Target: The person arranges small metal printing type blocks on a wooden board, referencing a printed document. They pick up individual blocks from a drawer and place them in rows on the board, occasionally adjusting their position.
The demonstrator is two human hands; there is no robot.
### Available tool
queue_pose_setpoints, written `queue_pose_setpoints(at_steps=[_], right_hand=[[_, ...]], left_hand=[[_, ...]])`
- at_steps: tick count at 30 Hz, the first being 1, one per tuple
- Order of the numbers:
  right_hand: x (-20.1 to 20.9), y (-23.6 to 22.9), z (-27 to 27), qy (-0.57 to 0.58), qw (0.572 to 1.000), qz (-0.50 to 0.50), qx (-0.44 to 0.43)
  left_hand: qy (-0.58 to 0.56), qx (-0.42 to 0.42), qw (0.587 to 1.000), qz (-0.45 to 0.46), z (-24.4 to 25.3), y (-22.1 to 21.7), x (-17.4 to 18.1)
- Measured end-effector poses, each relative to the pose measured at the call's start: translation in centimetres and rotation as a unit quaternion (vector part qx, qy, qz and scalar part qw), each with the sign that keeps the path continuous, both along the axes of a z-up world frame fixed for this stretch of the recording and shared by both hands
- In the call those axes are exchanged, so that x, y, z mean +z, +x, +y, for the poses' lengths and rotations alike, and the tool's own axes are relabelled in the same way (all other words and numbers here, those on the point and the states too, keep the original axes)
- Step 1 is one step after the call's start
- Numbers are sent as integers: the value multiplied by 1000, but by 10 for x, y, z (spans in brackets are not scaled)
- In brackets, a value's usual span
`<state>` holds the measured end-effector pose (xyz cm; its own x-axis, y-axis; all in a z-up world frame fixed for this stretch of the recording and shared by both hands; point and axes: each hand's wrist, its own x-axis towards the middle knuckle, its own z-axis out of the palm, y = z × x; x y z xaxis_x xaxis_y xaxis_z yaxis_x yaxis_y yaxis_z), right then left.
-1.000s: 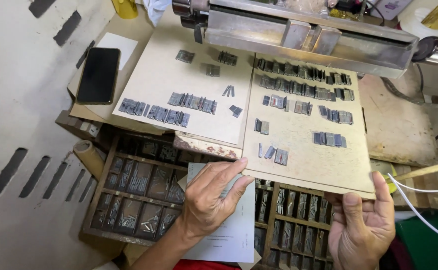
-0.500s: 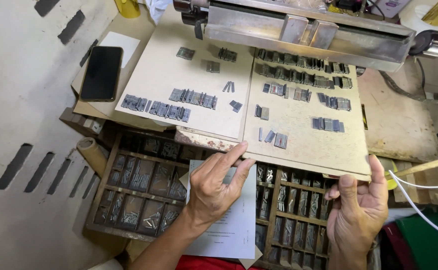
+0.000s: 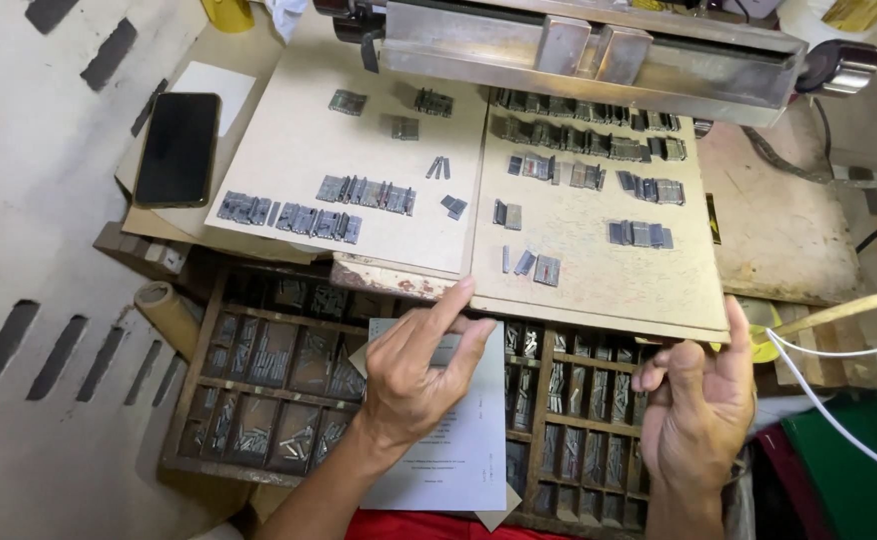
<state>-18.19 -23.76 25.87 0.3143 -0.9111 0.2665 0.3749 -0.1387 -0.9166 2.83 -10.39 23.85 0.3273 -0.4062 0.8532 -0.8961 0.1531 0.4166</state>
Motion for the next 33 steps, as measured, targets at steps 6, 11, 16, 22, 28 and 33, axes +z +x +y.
queue_pose_setpoints(at_steps=[6, 11, 16, 22, 28, 33], right_hand=[[-106, -45, 4, 76, 987, 133, -42], [-200, -97, 22, 117, 911, 373, -127], [-255, -130, 44, -24, 856, 449, -254], [-281, -131, 50, -128, 776, 533, -311], [-298, -140, 44, -159, 775, 521, -321], [-290, -137, 44, -182, 777, 517, -311]], left_hand=[[46, -40, 996, -70, 38, -2, -71], [219, -4, 973, -77, 98, 24, -173], [280, 116, 953, -8, 157, 27, -225], [326, 225, 918, -27, 180, 18, -253], [305, 239, 921, -24, 175, 14, -248], [337, 242, 910, -8, 176, 12, -248]])
